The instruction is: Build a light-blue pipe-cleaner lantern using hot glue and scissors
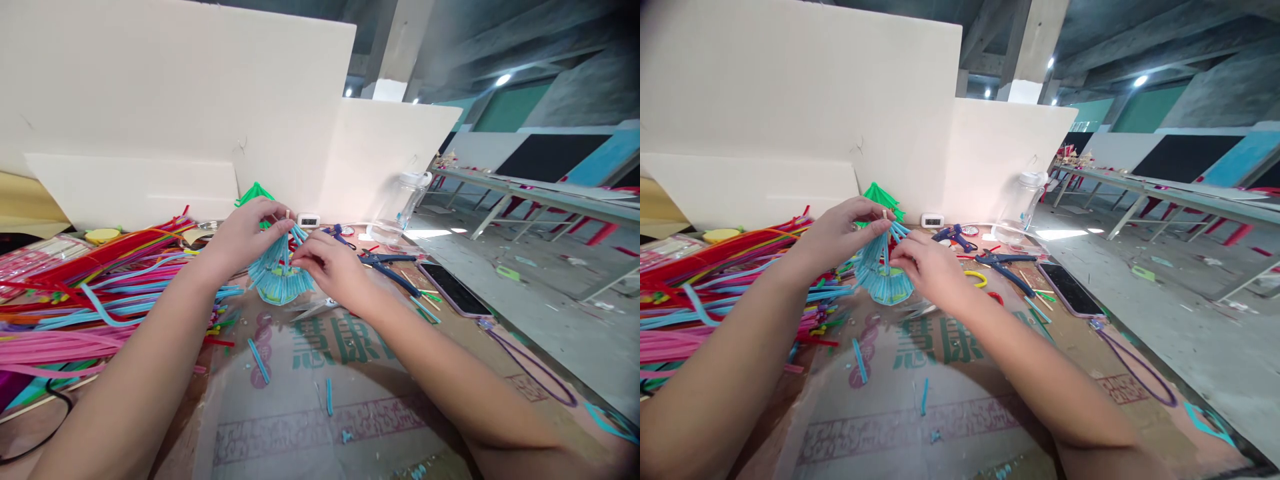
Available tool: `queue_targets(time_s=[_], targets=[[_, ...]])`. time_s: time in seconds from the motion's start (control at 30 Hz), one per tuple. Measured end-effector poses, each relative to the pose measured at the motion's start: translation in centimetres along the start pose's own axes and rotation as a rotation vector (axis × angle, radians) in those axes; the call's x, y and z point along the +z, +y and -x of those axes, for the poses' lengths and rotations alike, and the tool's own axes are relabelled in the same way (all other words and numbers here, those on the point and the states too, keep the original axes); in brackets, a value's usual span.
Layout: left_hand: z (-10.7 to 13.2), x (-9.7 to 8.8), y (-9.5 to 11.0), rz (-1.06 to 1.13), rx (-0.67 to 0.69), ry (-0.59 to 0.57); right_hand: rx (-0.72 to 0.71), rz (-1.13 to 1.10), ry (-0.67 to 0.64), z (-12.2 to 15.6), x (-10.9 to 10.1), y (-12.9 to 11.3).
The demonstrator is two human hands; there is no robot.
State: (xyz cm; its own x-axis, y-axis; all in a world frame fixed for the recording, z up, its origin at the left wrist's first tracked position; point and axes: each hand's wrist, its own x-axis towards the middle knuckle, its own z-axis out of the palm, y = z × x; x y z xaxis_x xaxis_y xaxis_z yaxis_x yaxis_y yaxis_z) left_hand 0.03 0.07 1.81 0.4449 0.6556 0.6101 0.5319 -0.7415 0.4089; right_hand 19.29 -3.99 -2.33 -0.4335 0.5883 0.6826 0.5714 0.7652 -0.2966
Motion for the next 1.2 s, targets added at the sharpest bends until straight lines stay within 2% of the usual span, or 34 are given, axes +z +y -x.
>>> queue_targets(time_s=[0.27, 0.53, 0.6, 0.67, 0.73, 0.8, 0.87, 0.93, 1.07, 1.2], targets=[[-0.1, 0.0, -0.6, 0.012, -0.043, 0.005, 0.252, -0.525, 0.032, -1.0, -2.7, 0.2], [-0.1, -0.1, -1.4, 0.124, -0.165, -0.005, 0.322, -0.677, 0.213, -1.2, -6.4, 0.7], [-0.1, -0.1, -1.4, 0.134, -0.169, -0.012, 0.309, -0.681, 0.207, -1.1, -6.6, 0.7], [-0.1, 0.0, -1.4, 0.132, -0.168, -0.014, 0.304, -0.679, 0.113, -1.1, -6.5, 0.7], [-0.1, -0.1, -1.3, 0.124, -0.169, -0.01, 0.335, -0.596, -0.042, -1.0, -6.1, 1.1], [-0.1, -0.1, -1.3, 0.115, -0.174, -0.004, 0.369, -0.373, -0.139, -0.9, -5.5, 1.7], [-0.1, -0.2, -1.3, 0.112, -0.177, -0.001, 0.363, -0.12, -0.162, -0.7, -5.0, 2.6], [-0.1, -0.2, -1.3, 0.113, -0.18, -0.004, 0.358, 0.025, -0.192, -0.6, -4.7, 3.3], [-0.1, -0.2, -1.3, 0.115, -0.182, -0.008, 0.425, 0.07, -0.353, -0.2, -4.5, 4.2], [-0.1, -0.3, -1.3, 0.108, -0.178, 0.001, 0.489, 0.088, -0.59, -0.1, -4.6, 4.6]])
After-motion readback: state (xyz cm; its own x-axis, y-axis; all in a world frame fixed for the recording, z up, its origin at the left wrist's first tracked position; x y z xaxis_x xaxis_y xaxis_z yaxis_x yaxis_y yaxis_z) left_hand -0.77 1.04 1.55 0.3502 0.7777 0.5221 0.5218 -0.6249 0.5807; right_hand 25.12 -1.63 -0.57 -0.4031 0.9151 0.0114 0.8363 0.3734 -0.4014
